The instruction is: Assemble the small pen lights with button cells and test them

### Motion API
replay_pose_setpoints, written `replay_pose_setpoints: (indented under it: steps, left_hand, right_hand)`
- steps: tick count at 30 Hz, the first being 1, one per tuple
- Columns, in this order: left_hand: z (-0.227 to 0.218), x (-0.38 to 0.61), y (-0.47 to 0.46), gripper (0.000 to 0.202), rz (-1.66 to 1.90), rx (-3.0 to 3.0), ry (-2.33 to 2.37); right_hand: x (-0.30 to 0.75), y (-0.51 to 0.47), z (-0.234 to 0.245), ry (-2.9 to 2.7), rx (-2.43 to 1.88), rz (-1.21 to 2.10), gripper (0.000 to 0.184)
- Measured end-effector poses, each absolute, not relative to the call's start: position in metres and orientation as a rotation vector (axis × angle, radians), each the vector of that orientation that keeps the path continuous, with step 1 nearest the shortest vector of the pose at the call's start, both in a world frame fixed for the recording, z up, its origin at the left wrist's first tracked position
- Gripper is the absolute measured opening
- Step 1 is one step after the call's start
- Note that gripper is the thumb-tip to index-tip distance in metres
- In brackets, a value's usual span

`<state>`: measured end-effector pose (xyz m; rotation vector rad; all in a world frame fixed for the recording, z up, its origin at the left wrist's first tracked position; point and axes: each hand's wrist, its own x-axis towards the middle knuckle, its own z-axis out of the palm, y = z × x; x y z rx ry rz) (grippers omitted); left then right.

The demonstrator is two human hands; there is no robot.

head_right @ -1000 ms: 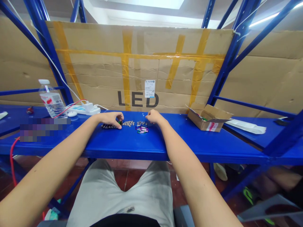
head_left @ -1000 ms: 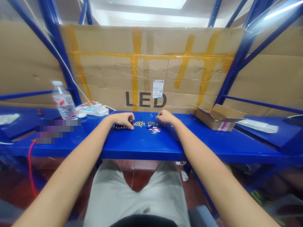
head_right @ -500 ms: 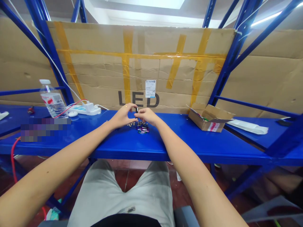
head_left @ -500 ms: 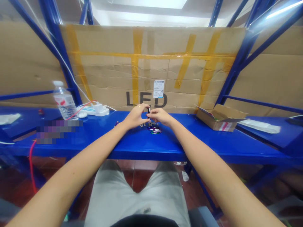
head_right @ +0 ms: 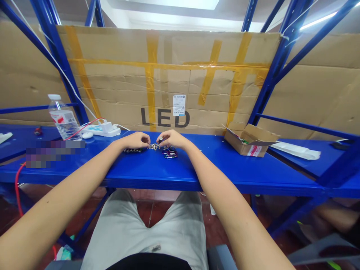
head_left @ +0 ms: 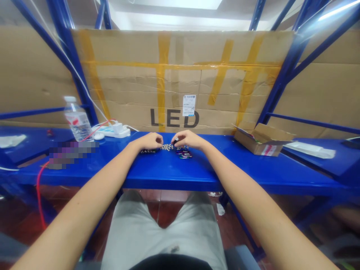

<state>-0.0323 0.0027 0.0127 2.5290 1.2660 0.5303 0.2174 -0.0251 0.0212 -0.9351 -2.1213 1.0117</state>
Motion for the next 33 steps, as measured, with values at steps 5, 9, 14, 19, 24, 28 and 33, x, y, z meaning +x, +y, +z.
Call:
replay_pose_setpoints:
  steps: [5,9,14,19,24,28,33]
  left_hand:
    - [0.011,-0.033,0.007,0.023,0.389,2.541,1.254]
    - [0.009,-0.035,0.010,0.024,0.334,2.525,1.261]
    - [0.010,-0.036,0.011,0.025,0.326,2.495,1.281]
    - [0.010,-0.034,0.011,0.023,0.351,2.487,1.294]
    - [0.004,-0.033,0.016,0.028,0.437,2.457,1.266]
    - [0.005,-0.032,0.016,0.030,0.444,2.407,1.250]
    - [0.013,-0.033,0.008,0.024,0.370,2.439,1.229]
  right_hand:
    - [0.212,-0.023,0.016,-2.294,-0.888,1.034,0.024]
    - [0.211,-0.021,0.012,-2.335,-0.913,1.013,0.023]
    - [0.212,-0.019,0.010,-2.322,-0.913,0.982,0.021]
    - [0.215,-0.014,0.010,-2.261,-0.893,0.971,0.020]
    - [0.215,-0.011,0.007,-2.290,-0.894,0.928,0.019]
    - [0.214,-0.011,0.005,-2.327,-0.905,0.914,0.017]
    - [0.214,-0.012,0.005,-2.335,-0.904,0.908,0.016]
